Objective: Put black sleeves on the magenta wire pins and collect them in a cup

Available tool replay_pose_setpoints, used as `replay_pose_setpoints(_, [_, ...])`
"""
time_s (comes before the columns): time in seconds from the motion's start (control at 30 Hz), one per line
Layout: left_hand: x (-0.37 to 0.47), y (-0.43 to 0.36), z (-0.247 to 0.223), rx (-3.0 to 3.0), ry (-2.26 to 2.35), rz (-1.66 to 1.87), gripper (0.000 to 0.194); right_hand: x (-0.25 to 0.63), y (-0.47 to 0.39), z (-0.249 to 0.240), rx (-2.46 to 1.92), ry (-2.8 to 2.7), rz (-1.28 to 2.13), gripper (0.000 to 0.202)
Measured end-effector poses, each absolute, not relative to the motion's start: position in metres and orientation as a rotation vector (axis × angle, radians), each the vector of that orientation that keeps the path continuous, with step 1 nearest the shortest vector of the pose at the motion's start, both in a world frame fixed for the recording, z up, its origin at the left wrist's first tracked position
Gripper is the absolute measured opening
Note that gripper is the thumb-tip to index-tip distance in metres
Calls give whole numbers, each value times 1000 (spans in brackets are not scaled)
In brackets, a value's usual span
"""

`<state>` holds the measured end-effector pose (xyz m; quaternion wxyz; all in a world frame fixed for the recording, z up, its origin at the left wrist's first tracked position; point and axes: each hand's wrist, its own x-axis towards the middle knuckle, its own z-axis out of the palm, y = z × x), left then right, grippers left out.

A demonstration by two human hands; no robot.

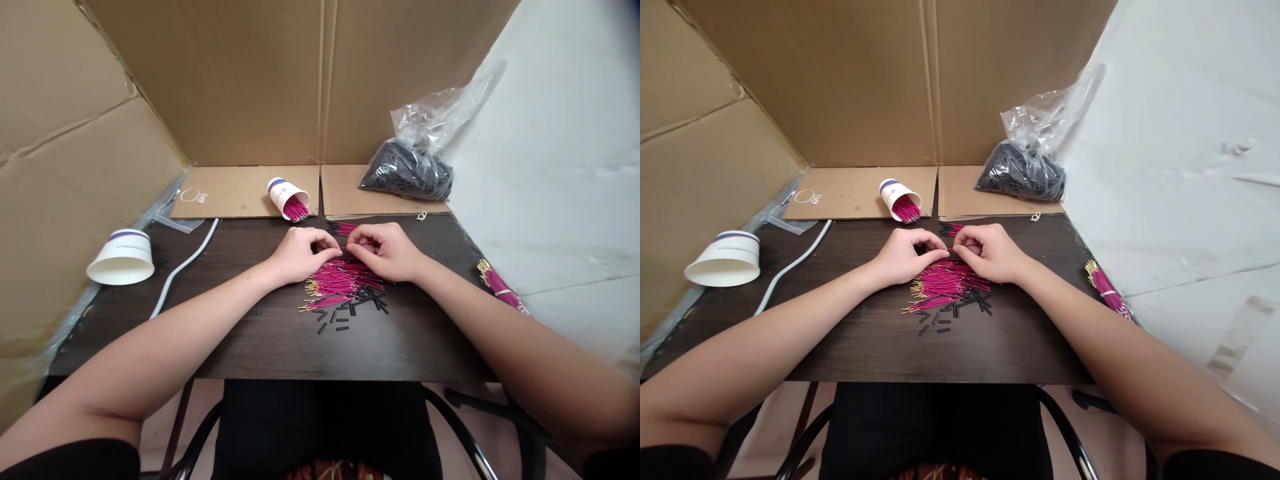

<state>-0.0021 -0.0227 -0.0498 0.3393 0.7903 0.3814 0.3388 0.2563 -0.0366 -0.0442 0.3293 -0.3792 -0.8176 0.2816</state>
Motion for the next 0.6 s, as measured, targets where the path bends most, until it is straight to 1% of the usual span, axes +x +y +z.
replay_pose_setpoints(0.13, [-2, -25, -49, 1994, 1011, 901, 15, 256, -37, -45, -977, -2133, 709, 24])
replay_pose_setpoints(0.43, [-2, -27, -50, 1993, 1019, 964, 13, 255, -39, -45, -997, -2144, 675, 26])
replay_pose_setpoints(0.6, [-1, -27, -49, 2006, 992, 991, 8, 254, -39, -44, -986, -2150, 681, 25])
